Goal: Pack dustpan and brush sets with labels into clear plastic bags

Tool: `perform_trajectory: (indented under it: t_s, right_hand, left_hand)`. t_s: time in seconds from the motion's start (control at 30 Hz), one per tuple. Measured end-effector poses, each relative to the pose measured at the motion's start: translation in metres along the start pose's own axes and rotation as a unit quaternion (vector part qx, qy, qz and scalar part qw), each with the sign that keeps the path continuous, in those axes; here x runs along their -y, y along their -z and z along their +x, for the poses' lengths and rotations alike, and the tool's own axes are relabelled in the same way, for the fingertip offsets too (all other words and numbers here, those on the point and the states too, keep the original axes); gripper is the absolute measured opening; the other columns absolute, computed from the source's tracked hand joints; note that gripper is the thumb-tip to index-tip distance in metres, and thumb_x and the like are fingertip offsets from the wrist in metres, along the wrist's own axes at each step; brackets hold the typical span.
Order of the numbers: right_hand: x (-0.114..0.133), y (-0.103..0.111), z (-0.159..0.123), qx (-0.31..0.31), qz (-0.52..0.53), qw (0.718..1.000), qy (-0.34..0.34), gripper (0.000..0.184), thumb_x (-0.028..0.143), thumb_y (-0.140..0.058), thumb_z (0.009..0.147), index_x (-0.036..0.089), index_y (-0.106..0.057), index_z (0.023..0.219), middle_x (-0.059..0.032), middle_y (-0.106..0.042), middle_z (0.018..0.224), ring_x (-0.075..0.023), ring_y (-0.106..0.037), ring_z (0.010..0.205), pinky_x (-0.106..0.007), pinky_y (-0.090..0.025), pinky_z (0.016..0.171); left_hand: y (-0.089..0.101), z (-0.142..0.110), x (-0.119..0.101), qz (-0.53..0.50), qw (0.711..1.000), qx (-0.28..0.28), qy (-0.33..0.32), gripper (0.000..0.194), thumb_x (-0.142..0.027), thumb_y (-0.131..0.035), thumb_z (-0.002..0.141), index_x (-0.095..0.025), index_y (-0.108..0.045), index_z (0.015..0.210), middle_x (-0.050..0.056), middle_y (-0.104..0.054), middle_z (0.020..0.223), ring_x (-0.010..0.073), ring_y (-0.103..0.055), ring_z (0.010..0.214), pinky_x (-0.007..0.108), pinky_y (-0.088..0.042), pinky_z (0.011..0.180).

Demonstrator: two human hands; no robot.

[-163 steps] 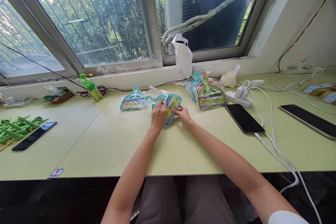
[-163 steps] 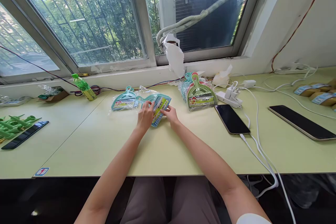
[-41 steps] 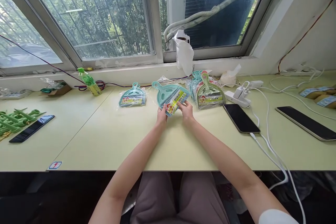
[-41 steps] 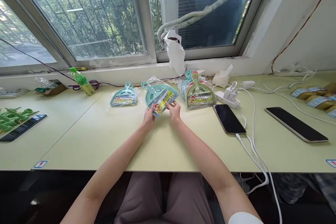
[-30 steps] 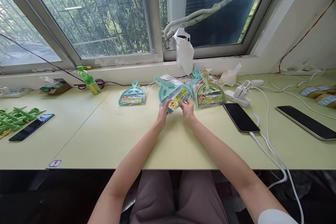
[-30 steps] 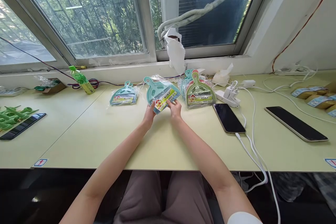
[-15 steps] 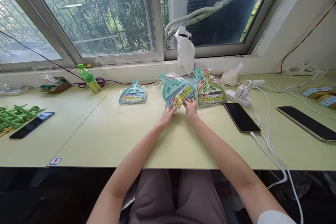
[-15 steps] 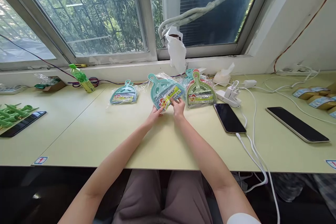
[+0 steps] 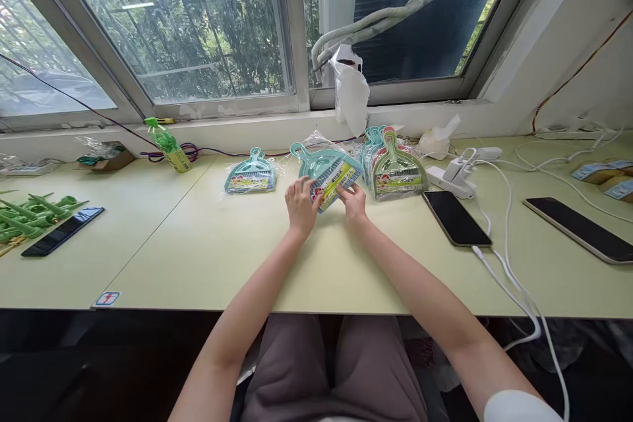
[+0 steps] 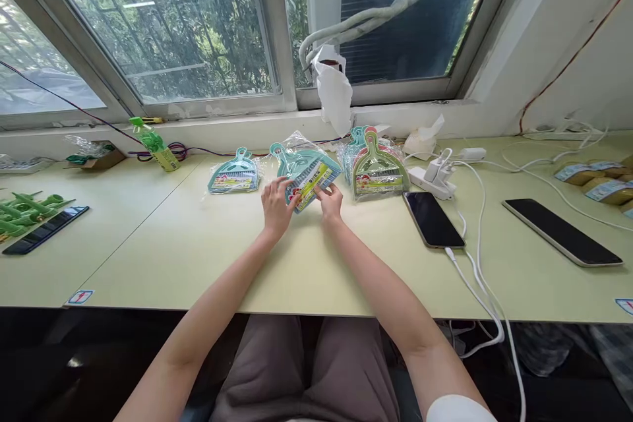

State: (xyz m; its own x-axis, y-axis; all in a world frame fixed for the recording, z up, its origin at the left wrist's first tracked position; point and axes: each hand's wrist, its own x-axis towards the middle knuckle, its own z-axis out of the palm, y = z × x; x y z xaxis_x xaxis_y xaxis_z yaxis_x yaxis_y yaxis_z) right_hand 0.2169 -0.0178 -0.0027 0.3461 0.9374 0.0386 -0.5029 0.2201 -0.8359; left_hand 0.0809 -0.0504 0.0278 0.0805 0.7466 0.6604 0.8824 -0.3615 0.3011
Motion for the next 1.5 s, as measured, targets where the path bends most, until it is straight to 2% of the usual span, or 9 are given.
perform_trajectory:
  t_s: [0.1, 0.23, 0.5, 0.8, 0.97, 1.13, 1.27, 1.37, 1.5]
  right_hand:
    - [-0.001, 0.002, 0.001, -0.005, 0.003, 1.0, -0.002, 0.036, 0.023, -0.082, 0.056, 0.017, -0.063, 0.086, -0.0028, -0.07, 0.082, -0.0193, -0.067, 0.083, -0.036, -0.057, 0.084]
    - [-0.003, 0.002, 0.002, -0.001, 0.008, 1.0, -0.004, 0.035, 0.022, -0.081, 0.056, 0.016, -0.062, 0.085, -0.0023, -0.07, 0.081, -0.0177, -0.066, 0.08, -0.035, -0.057, 0.083]
    - [-0.003, 0.003, 0.001, 0.004, 0.015, 1.0, -0.004, 0.034, 0.021, -0.08, 0.057, 0.016, -0.061, 0.085, -0.0029, -0.069, 0.083, -0.0175, -0.066, 0.081, -0.034, -0.057, 0.082]
    - [-0.006, 0.0, 0.003, -0.019, 0.012, 1.0, -0.009, 0.032, 0.017, -0.077, 0.058, 0.014, -0.062, 0.086, -0.0042, -0.069, 0.082, -0.0177, -0.066, 0.079, -0.034, -0.057, 0.08]
    - [-0.005, 0.0, 0.004, -0.037, 0.026, 0.999, -0.014, 0.031, 0.014, -0.076, 0.058, 0.015, -0.062, 0.086, -0.0038, -0.069, 0.084, -0.0165, -0.065, 0.077, -0.032, -0.057, 0.079]
    - [-0.004, 0.001, 0.003, -0.036, 0.025, 0.999, -0.029, 0.03, 0.015, -0.077, 0.059, 0.015, -0.062, 0.086, -0.0047, -0.069, 0.088, -0.0175, -0.066, 0.079, -0.033, -0.057, 0.079]
    - [-0.004, 0.0, 0.0, -0.026, 0.03, 0.999, -0.031, 0.029, 0.015, -0.076, 0.06, 0.015, -0.063, 0.086, -0.0053, -0.07, 0.091, -0.0176, -0.067, 0.08, -0.032, -0.057, 0.08]
    - [-0.004, 0.0, -0.001, -0.03, 0.021, 0.999, -0.035, 0.029, 0.014, -0.077, 0.06, 0.015, -0.063, 0.086, -0.0048, -0.07, 0.088, -0.0175, -0.067, 0.079, -0.031, -0.058, 0.078]
    - [-0.006, -0.002, -0.001, -0.041, 0.016, 0.998, -0.039, 0.031, 0.016, -0.079, 0.057, 0.015, -0.063, 0.084, -0.0032, -0.071, 0.082, -0.0175, -0.067, 0.076, -0.031, -0.058, 0.076]
  left_hand:
    - [-0.005, -0.001, 0.002, 0.014, 1.0, 0.027, -0.006, 0.017, -0.029, -0.054, 0.09, -0.023, -0.061, 0.103, 0.008, -0.058, 0.116, 0.025, -0.049, 0.111, 0.038, -0.034, 0.096]
    - [-0.007, 0.0, 0.006, 0.026, 0.999, 0.041, 0.017, 0.013, -0.028, -0.053, 0.09, -0.021, -0.064, 0.093, 0.008, -0.061, 0.1, 0.0249, -0.05, 0.1, 0.037, -0.036, 0.087]
    - [-0.005, 0.001, 0.004, 0.072, 0.996, 0.038, 0.031, 0.02, -0.032, -0.054, 0.089, -0.021, -0.061, 0.104, 0.011, -0.058, 0.106, 0.0278, -0.047, 0.103, 0.04, -0.033, 0.087]
    - [-0.007, 0.002, 0.006, 0.098, 0.994, 0.039, 0.028, 0.016, -0.025, -0.047, 0.092, -0.018, -0.061, 0.095, 0.011, -0.057, 0.104, 0.0275, -0.047, 0.1, 0.04, -0.034, 0.085]
    - [-0.007, 0.0, 0.0, 0.081, 0.996, 0.027, 0.003, 0.02, -0.019, -0.038, 0.094, -0.018, -0.057, 0.097, 0.011, -0.057, 0.101, 0.0262, -0.048, 0.1, 0.039, -0.035, 0.087]
    - [-0.004, 0.001, -0.001, 0.085, 0.995, 0.049, -0.015, 0.025, -0.008, -0.035, 0.09, -0.019, -0.055, 0.099, 0.011, -0.057, 0.103, 0.0255, -0.048, 0.098, 0.037, -0.039, 0.083]
    - [0.004, 0.004, 0.003, 0.118, 0.988, 0.078, -0.067, 0.03, -0.002, -0.035, 0.086, -0.018, -0.056, 0.1, 0.011, -0.058, 0.098, 0.0255, -0.049, 0.097, 0.037, -0.042, 0.083]
    - [0.009, 0.006, 0.004, 0.114, 0.981, 0.116, -0.103, 0.03, -0.002, -0.038, 0.086, -0.018, -0.057, 0.102, 0.012, -0.059, 0.094, 0.0258, -0.051, 0.096, 0.036, -0.044, 0.082]
    - [0.008, 0.005, 0.002, 0.093, 0.981, 0.121, -0.121, 0.033, -0.007, -0.039, 0.088, -0.019, -0.056, 0.113, 0.014, -0.059, 0.097, 0.027, -0.054, 0.098, 0.037, -0.046, 0.081]
